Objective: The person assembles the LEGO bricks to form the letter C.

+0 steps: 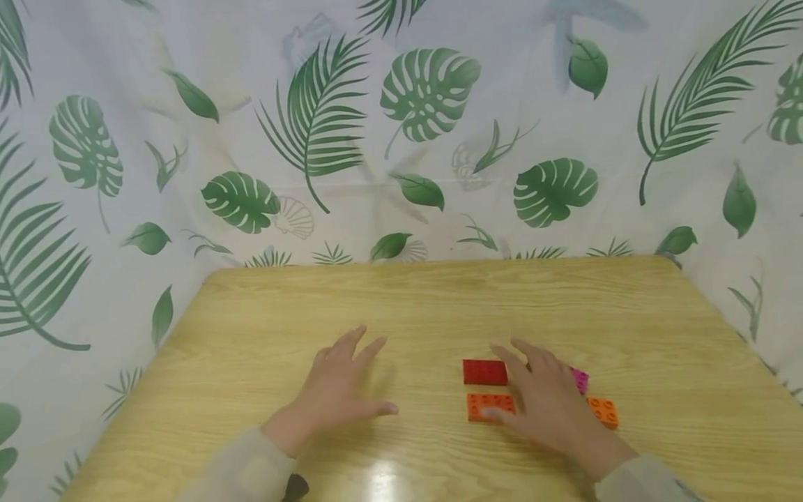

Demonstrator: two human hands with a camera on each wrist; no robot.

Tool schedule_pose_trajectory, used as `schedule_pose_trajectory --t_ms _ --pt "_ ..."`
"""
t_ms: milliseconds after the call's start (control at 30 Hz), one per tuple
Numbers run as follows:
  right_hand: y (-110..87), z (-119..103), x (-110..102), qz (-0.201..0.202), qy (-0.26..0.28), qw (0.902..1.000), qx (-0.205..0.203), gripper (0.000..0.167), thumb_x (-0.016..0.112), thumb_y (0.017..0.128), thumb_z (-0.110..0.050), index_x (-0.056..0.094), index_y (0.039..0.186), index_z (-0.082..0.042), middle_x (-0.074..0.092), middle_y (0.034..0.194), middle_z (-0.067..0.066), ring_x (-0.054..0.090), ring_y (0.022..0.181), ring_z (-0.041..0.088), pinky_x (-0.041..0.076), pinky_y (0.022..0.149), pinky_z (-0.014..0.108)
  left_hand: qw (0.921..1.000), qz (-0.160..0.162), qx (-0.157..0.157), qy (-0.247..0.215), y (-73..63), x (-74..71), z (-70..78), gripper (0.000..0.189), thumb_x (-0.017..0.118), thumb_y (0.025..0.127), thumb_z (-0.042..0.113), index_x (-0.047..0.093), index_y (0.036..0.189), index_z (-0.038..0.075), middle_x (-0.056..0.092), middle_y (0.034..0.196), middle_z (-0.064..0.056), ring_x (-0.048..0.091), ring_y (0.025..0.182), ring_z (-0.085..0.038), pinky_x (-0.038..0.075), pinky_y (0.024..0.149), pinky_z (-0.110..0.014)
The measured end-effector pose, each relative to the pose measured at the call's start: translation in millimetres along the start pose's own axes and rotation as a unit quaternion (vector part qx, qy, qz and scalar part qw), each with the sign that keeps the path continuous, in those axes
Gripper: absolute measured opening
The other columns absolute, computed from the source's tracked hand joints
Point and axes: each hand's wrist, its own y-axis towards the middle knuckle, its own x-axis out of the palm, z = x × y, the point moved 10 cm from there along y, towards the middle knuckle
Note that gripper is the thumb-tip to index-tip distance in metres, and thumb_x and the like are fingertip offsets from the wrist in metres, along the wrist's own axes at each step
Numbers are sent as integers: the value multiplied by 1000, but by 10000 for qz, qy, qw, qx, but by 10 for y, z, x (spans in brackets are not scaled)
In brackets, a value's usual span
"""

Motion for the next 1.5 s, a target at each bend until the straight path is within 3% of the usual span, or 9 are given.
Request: schedule_pose_trajectory --t_ms 367,633,1033,1333,1500 --pt "-169 34 3 221 304 9989 -278 76 76 76 -51 50 134 -9 50 126 14 45 114 38 38 89 62 9964 -485 547 -426 101 333 452 91 67 76 64 35 148 19 32 150 -10 34 134 -28 34 102 -51" --pt "-253 117 39 -57 592 9975 -369 65 76 77 -49 55 127 -15 53 124 6 50 112 37 40 85 64 9909 -622 736 -936 177 499 679 85 70 78 59 40 146 18 41 144 -2 39 130 -21 38 101 -47" --pt "-275 169 60 -410 665 9968 -161 54 72 81 -50 60 123 -19 55 121 5 52 110 35 42 86 63 9839 -783 557 -1505 306 654 909 73 78 76 47 52 137 14 54 132 5 48 121 -11 38 100 -27" --pt "-264 173 110 -459 639 9967 -219 49 70 82 -49 63 120 -19 58 120 4 53 111 36 41 88 62 9811 -689 228 -1793 420 696 954 59 81 77 36 61 128 14 60 123 6 53 112 -8 41 95 -22" --pt "-261 165 139 -545 690 9958 -258 45 69 85 -47 63 120 -19 59 118 5 54 110 35 41 89 61 9812 -511 301 -1837 461 699 977 53 82 76 31 65 123 13 63 118 6 55 107 -7 42 92 -21"
